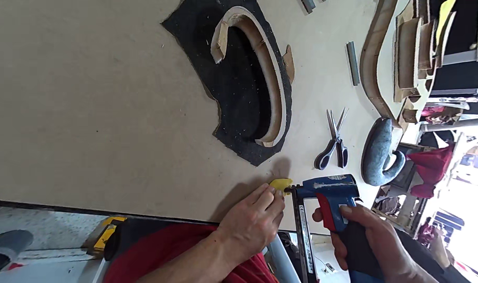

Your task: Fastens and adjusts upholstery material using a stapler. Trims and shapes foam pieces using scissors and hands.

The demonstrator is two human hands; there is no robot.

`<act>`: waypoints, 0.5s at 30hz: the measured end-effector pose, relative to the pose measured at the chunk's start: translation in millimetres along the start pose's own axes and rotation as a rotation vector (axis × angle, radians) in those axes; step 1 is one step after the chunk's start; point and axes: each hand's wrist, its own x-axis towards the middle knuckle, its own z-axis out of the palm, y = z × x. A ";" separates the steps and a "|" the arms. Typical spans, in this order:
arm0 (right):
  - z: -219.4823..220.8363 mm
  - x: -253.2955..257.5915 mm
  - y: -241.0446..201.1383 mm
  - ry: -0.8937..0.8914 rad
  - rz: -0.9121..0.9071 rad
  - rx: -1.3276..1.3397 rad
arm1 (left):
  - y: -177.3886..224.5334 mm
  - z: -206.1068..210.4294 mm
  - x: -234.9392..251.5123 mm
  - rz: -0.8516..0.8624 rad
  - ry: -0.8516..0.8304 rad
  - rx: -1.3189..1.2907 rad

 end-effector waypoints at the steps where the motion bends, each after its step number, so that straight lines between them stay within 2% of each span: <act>1: -0.4 0.3 -0.6 -0.005 0.008 0.000 | 0.1 0.0 -0.1 0.000 0.002 -0.001; 8: -6.2 6.0 -8.0 -0.073 0.065 0.037 | 0.3 1.3 -0.8 -0.003 0.003 -0.002; 15: -6.9 9.4 -19.5 -0.055 0.154 0.005 | -0.4 0.6 -0.1 0.001 -0.002 -0.017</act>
